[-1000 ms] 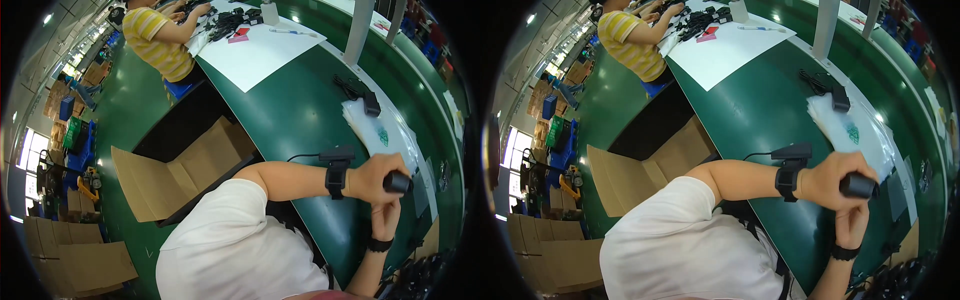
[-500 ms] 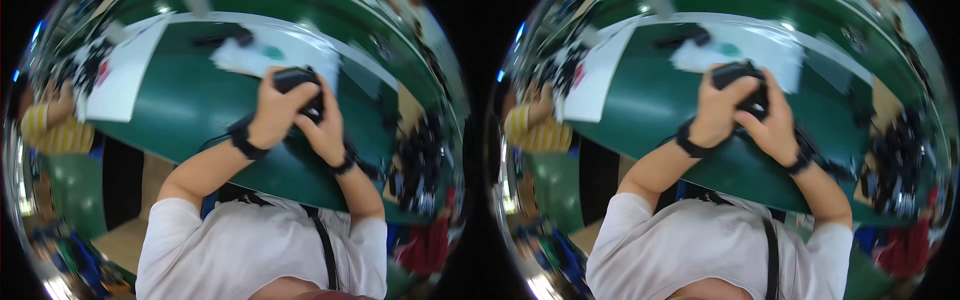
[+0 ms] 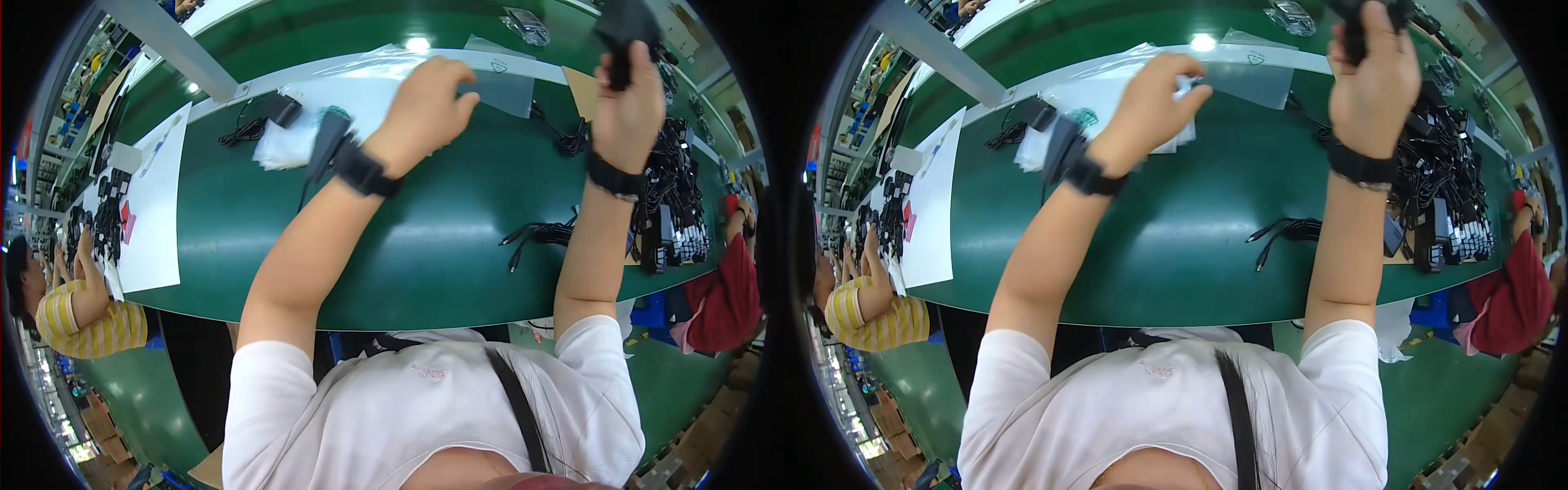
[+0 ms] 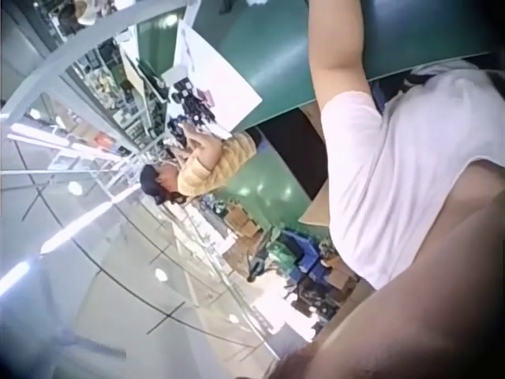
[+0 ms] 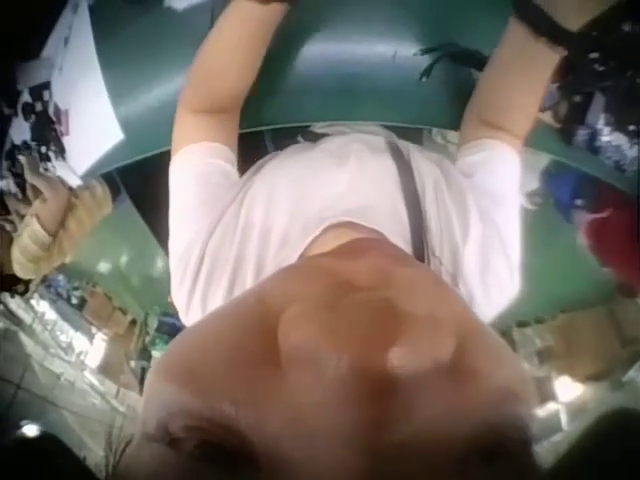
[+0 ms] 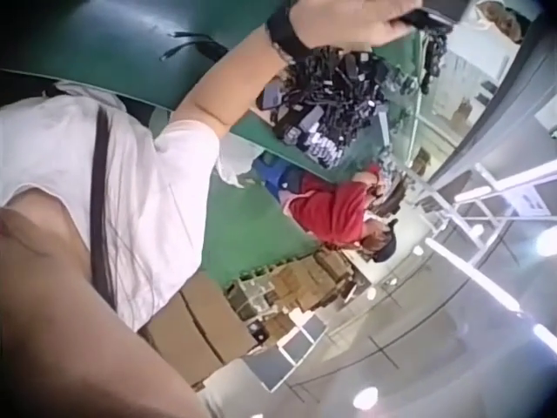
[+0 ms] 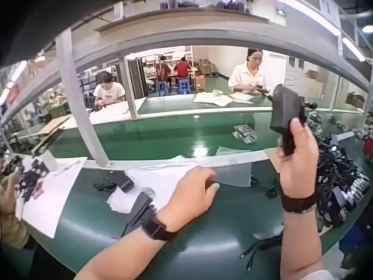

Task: The person wraps power adapters by hand, winding the cord around each adapter and sliding them into plastic bags. This process is repeated for several more adapters before they are set aside on the table.

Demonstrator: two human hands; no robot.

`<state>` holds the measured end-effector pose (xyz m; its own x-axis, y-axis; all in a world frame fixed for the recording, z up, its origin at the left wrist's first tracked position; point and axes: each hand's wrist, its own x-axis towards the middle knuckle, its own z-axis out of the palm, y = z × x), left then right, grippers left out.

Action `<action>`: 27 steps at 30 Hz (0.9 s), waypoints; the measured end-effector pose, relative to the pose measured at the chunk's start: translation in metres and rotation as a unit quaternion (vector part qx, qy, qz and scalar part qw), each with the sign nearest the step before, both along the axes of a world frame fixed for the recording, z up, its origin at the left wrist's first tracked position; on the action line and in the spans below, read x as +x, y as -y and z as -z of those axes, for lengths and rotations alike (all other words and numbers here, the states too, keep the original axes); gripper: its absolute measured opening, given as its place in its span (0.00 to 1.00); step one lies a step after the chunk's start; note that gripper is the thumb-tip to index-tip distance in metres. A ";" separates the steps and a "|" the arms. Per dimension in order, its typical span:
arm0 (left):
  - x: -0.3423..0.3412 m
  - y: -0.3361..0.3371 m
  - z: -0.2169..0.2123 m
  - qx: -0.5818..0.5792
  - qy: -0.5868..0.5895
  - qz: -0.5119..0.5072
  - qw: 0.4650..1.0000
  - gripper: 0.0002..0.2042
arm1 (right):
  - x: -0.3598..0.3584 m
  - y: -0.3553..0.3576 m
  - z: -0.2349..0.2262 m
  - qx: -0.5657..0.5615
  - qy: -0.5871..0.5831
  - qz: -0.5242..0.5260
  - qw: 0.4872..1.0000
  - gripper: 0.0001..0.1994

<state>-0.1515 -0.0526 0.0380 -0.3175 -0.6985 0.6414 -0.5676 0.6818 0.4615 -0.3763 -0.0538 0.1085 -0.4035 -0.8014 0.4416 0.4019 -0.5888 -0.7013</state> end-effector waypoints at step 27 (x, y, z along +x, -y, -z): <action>-0.061 0.054 0.059 0.032 0.265 0.130 0.955 0.04 | -0.053 -0.055 -0.052 -0.183 0.001 0.156 0.971 0.11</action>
